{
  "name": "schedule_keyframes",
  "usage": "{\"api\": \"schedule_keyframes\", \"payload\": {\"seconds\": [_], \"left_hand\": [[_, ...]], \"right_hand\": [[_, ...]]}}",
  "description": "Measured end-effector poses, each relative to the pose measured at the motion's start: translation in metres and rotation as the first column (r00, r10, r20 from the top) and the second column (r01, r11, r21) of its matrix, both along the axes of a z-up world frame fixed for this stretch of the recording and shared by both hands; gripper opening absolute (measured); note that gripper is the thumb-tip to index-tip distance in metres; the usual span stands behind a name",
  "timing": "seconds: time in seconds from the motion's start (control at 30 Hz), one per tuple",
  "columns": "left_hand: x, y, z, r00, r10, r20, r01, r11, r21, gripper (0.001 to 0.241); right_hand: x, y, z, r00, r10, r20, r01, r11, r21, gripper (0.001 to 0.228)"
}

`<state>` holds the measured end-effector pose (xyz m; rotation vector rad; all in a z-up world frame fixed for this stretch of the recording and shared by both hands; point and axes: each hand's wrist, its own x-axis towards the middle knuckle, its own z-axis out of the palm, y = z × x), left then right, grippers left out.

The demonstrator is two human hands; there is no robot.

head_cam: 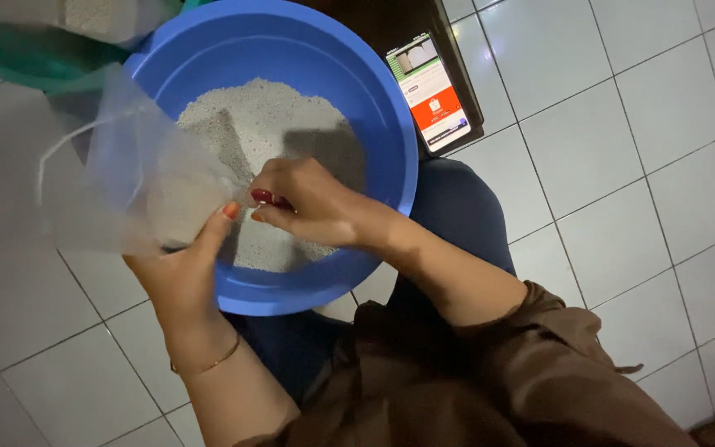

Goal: Filling a small plastic container with granular material from a basin using a spoon

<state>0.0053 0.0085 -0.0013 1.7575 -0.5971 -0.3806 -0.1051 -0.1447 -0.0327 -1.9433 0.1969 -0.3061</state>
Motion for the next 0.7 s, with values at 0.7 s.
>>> {"api": "schedule_keyframes", "payload": {"seconds": [0.7], "left_hand": [[0.0, 0.005, 0.003, 0.999, -0.038, -0.004, 0.038, 0.999, -0.02, 0.077]], "right_hand": [[-0.004, 0.001, 0.028, 0.998, -0.017, -0.065, 0.011, 0.996, -0.085, 0.017]]}}
